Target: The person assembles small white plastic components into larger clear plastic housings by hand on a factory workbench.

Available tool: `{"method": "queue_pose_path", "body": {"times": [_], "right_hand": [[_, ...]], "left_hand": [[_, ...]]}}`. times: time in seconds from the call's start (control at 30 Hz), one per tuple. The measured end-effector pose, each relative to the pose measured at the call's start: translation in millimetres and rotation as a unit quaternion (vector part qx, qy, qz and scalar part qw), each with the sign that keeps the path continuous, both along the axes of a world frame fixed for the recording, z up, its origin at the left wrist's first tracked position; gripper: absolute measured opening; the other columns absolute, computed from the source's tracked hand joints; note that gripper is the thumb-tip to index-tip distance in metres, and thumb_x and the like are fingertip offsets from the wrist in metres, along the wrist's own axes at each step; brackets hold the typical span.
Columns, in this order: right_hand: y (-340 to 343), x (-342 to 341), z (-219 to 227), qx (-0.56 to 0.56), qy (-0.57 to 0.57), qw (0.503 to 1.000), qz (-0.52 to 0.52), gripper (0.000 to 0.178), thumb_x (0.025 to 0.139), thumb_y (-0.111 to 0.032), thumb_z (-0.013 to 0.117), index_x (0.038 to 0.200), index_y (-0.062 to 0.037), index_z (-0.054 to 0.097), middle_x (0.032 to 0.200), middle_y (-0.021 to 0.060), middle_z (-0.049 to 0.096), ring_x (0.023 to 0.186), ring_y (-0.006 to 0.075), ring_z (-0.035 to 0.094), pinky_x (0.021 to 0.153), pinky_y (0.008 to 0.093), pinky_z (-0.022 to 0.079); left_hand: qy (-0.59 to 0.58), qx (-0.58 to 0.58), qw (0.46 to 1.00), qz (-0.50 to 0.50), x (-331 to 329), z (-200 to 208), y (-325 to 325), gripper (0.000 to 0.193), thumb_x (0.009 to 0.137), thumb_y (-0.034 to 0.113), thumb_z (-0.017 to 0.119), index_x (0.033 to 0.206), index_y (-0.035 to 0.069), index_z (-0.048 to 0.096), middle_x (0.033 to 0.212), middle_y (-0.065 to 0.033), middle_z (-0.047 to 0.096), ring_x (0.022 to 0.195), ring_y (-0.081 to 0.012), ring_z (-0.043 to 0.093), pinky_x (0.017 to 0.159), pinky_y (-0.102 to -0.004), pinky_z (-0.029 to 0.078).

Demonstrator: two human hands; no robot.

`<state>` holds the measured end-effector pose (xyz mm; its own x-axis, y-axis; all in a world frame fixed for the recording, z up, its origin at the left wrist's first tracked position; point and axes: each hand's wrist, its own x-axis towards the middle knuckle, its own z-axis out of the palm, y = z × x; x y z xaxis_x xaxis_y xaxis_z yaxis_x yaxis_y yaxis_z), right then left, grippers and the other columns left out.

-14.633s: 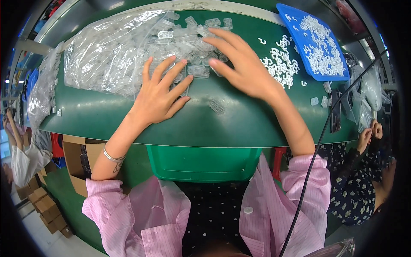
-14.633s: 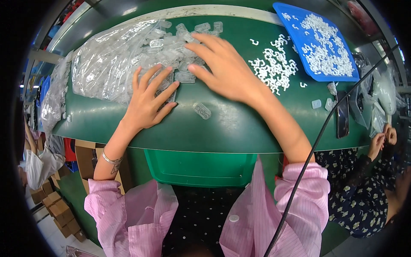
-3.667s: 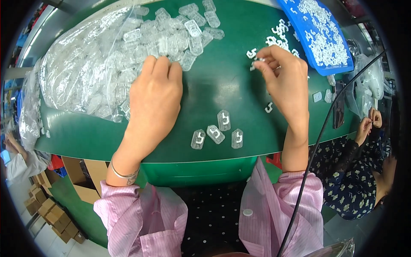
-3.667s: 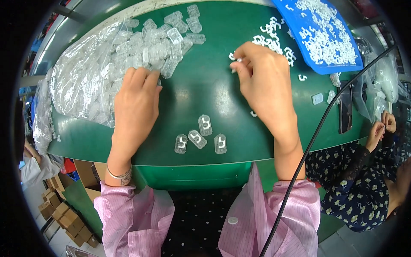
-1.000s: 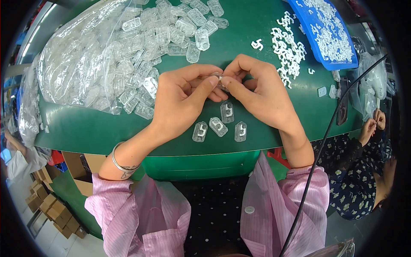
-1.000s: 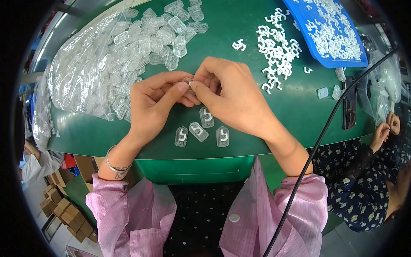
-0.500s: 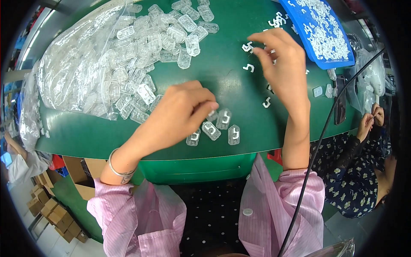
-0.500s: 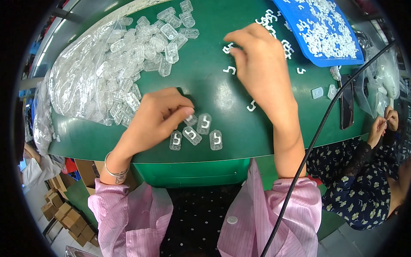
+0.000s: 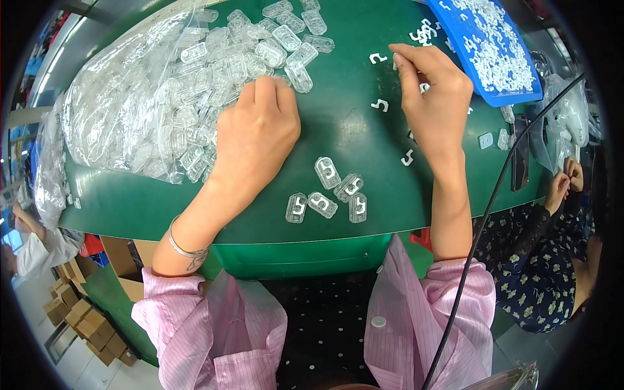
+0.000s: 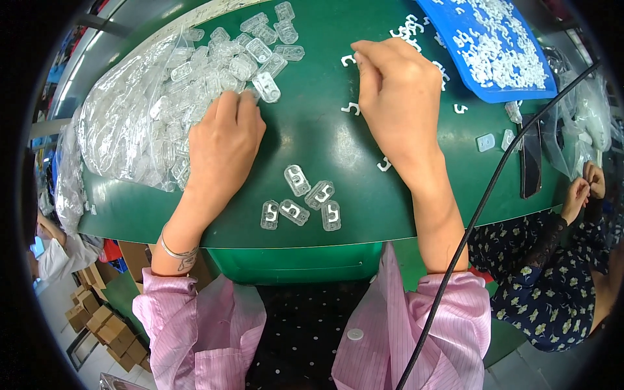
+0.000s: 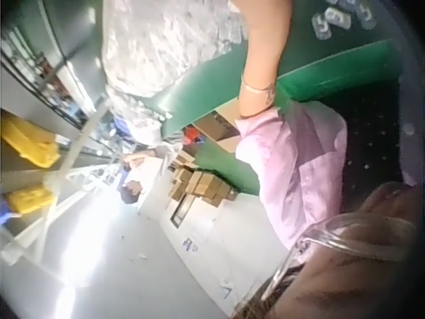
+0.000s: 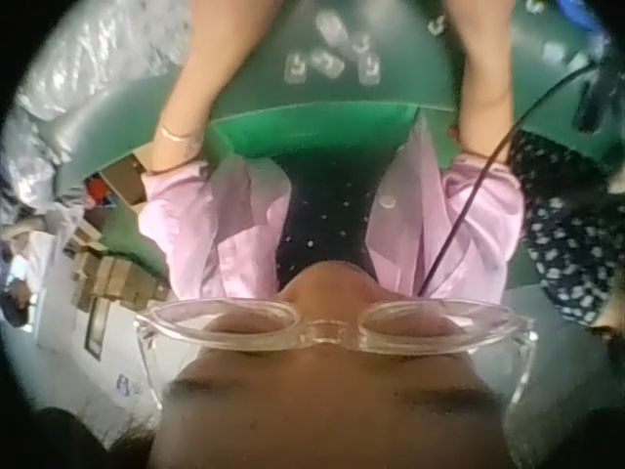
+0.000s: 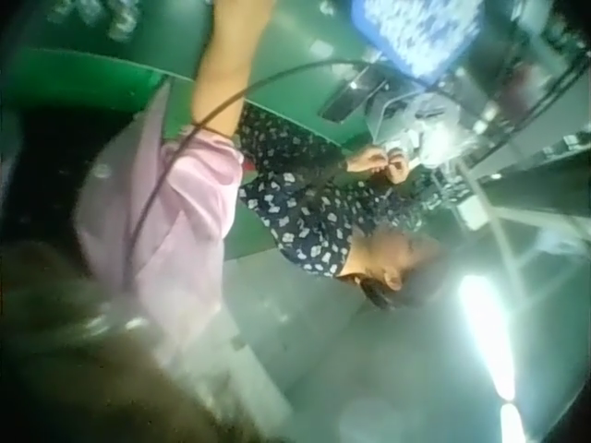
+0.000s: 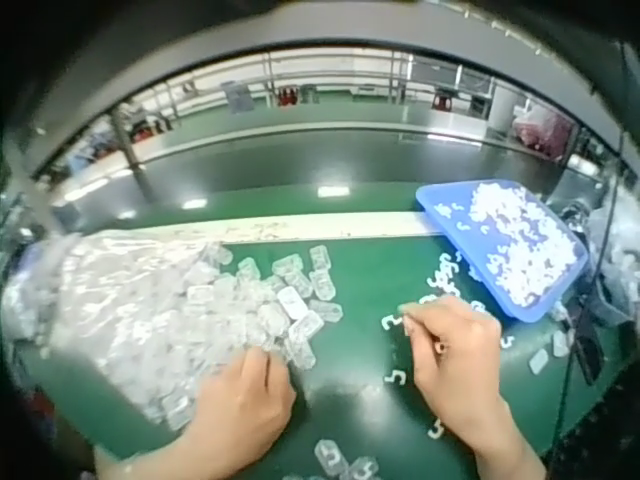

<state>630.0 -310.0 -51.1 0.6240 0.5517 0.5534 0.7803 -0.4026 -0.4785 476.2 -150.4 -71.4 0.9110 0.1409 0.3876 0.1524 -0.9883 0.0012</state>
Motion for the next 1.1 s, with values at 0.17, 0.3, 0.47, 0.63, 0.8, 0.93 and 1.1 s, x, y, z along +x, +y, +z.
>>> {"method": "queue_pose_path", "body": {"times": [0.17, 0.3, 0.47, 0.63, 0.8, 0.93, 1.1], "right_hand": [[-3, -6, 16, 0.037, 0.300, 0.953, -0.003, 0.007, 0.088, -0.002, 0.062, 0.092, 0.0010, 0.067, 0.077, 0.0062, 0.067, 0.062, 0.0087, 0.061, 0.055, 0.0226, 0.050], [-2, -11, 20, 0.051, 0.384, 0.921, 0.045, 0.007, 0.087, -0.001, 0.063, 0.093, 0.0034, 0.064, 0.077, 0.0080, 0.067, 0.063, 0.0103, 0.064, 0.056, 0.0222, 0.051], [-1, -32, 19, 0.181, 0.501, 0.820, 0.209, 0.005, 0.087, 0.002, 0.063, 0.091, 0.0042, 0.064, 0.079, 0.0091, 0.067, 0.067, 0.0120, 0.066, 0.059, 0.0225, 0.053], [7, -52, 16, 0.114, 0.500, 0.830, 0.218, 0.006, 0.081, 0.005, 0.066, 0.087, 0.0056, 0.065, 0.082, 0.0094, 0.067, 0.068, 0.0127, 0.066, 0.060, 0.0223, 0.054], [9, -56, 9, 0.052, 0.337, 0.919, 0.196, 0.006, 0.076, 0.005, 0.068, 0.082, 0.0025, 0.067, 0.073, 0.0087, 0.062, 0.061, 0.0129, 0.064, 0.053, 0.0232, 0.051], [7, -56, 9, -0.018, 0.294, 0.936, 0.192, 0.013, 0.076, 0.007, 0.068, 0.088, 0.0024, 0.067, 0.081, 0.0058, 0.063, 0.067, 0.0085, 0.059, 0.057, 0.0197, 0.047], [8, -58, 6, 0.003, 0.223, 0.956, 0.188, 0.013, 0.074, 0.006, 0.069, 0.085, 0.0003, 0.066, 0.078, 0.0054, 0.061, 0.059, 0.0082, 0.053, 0.052, 0.0201, 0.041]], "left_hand": [[-0.047, 0.000, 0.999, 0.009, -7, 9, 8, 0.006, 0.084, 0.005, 0.061, 0.084, 0.000, 0.057, 0.071, -0.0077, 0.050, 0.060, -0.0238, 0.057, 0.046, -0.0318, 0.047], [-0.056, -0.520, 0.852, 0.025, -12, 23, 3, 0.004, 0.088, 0.003, 0.061, 0.089, -0.002, 0.061, 0.070, -0.0076, 0.063, 0.054, -0.0128, 0.055, 0.047, -0.0224, 0.042], [-0.009, -0.722, 0.692, -0.001, -14, 24, 1, 0.015, 0.091, 0.004, 0.061, 0.102, -0.005, 0.065, 0.075, -0.0073, 0.068, 0.058, -0.0041, 0.054, 0.049, -0.0179, 0.039], [-0.035, -0.761, 0.647, -0.033, -14, 17, -11, 0.027, 0.090, -0.002, 0.056, 0.116, -0.007, 0.061, 0.082, -0.0108, 0.069, 0.064, -0.0068, 0.059, 0.055, -0.0179, 0.045], [-0.018, -0.750, 0.660, -0.045, -17, 19, -14, 0.030, 0.088, -0.006, 0.055, 0.117, -0.008, 0.060, 0.086, -0.0114, 0.069, 0.071, -0.0085, 0.063, 0.058, -0.0188, 0.048], [0.023, -0.721, 0.691, -0.041, -20, 21, -14, 0.031, 0.086, -0.007, 0.055, 0.116, -0.010, 0.060, 0.087, -0.0124, 0.069, 0.076, -0.0088, 0.064, 0.059, -0.0198, 0.049], [0.010, -0.707, 0.705, -0.059, -18, 15, -15, 0.028, 0.088, -0.005, 0.057, 0.115, -0.010, 0.060, 0.091, -0.0127, 0.069, 0.076, -0.0100, 0.065, 0.059, -0.0213, 0.050]]}}
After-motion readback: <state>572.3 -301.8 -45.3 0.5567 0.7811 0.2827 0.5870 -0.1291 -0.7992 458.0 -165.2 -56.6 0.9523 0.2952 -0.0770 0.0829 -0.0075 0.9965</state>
